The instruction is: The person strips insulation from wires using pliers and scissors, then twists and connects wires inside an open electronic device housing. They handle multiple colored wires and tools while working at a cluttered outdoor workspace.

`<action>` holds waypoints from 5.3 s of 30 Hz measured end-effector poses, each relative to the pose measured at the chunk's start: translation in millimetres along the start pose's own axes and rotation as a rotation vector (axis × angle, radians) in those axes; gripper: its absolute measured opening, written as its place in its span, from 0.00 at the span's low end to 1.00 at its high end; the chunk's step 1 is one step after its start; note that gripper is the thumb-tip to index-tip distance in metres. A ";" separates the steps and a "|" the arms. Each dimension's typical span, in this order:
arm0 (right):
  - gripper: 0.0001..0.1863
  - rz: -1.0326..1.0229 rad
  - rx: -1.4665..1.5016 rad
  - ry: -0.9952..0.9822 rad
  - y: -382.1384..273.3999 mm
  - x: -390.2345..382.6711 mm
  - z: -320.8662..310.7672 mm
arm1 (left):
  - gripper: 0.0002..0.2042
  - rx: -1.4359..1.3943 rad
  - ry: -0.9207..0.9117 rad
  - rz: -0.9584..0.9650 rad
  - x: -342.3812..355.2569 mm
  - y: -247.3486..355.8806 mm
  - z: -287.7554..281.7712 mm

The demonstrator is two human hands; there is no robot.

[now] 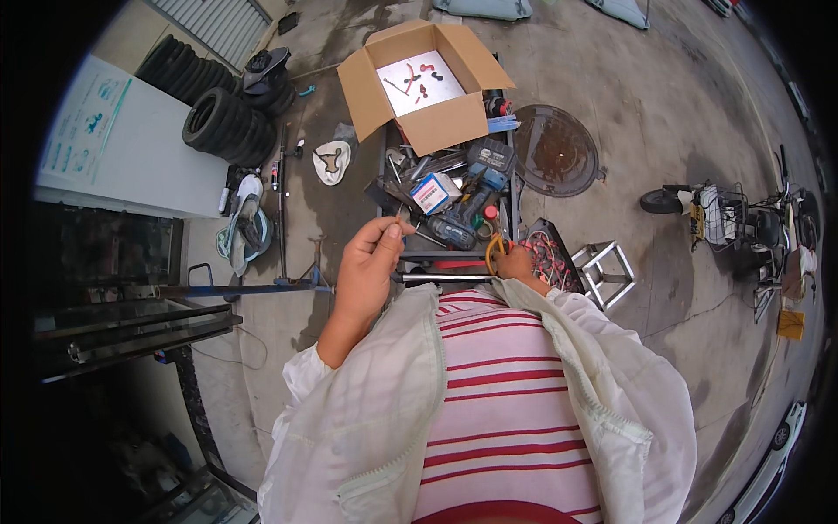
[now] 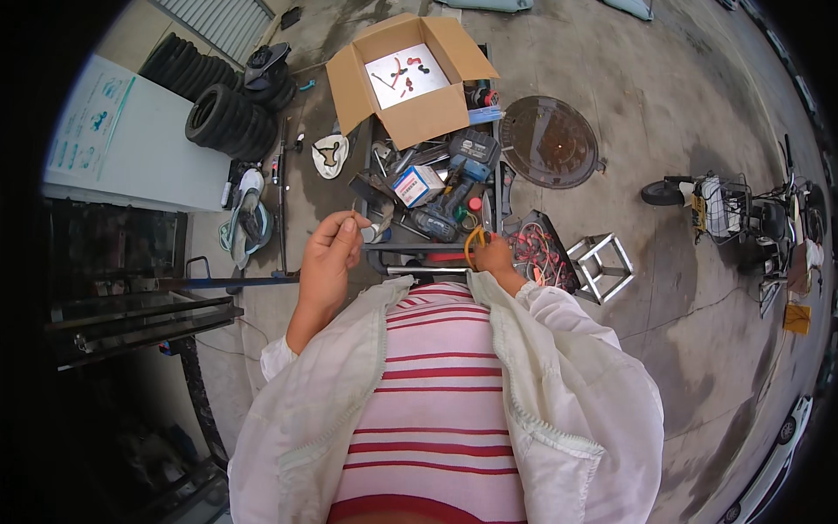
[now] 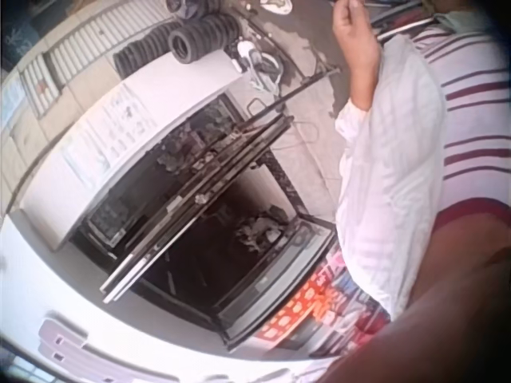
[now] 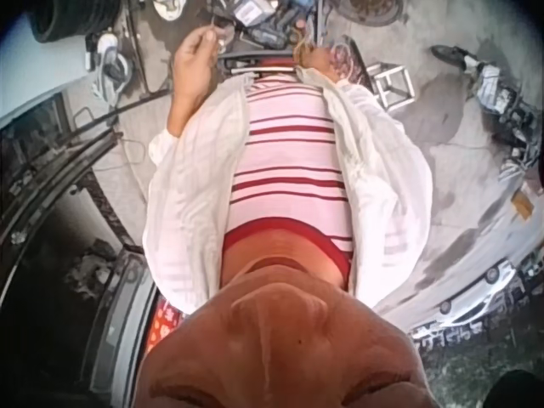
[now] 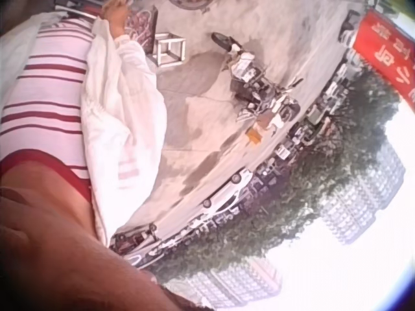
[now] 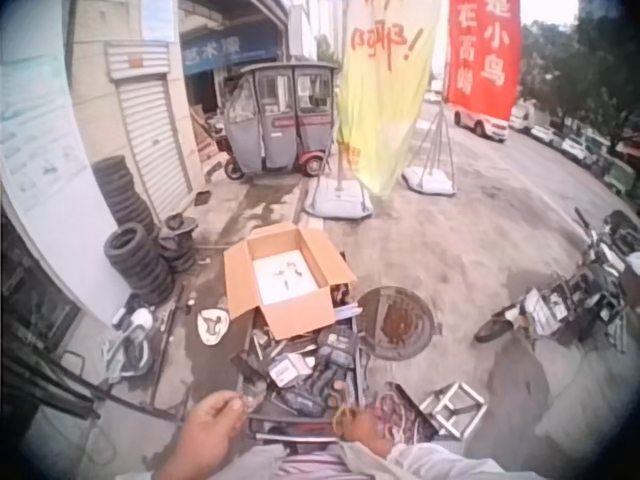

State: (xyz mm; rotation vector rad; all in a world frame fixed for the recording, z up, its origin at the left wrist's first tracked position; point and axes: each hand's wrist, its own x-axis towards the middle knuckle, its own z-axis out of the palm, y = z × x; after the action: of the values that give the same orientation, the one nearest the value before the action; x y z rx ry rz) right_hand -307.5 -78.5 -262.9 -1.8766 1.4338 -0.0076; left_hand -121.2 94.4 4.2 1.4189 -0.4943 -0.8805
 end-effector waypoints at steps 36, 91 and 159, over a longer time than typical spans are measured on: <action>0.32 -0.076 -0.424 -0.071 -19.3 20.2 -30.6 | 0.11 -0.003 -0.017 -0.225 33.6 -27.6 -41.9; 0.09 -0.699 -0.909 -0.017 -19.0 82.8 7.0 | 0.11 0.104 0.031 -0.353 78.0 -27.4 -82.2; 0.08 -1.275 0.125 0.401 -207.9 -108.3 -220.2 | 0.16 -0.129 -0.118 -0.033 11.8 43.3 11.1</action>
State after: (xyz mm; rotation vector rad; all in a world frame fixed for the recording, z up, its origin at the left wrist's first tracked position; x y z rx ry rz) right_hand -271.3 -94.5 56.3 -2.4281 0.2090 -1.0872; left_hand -112.6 75.0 45.2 1.2652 -0.4950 -1.0090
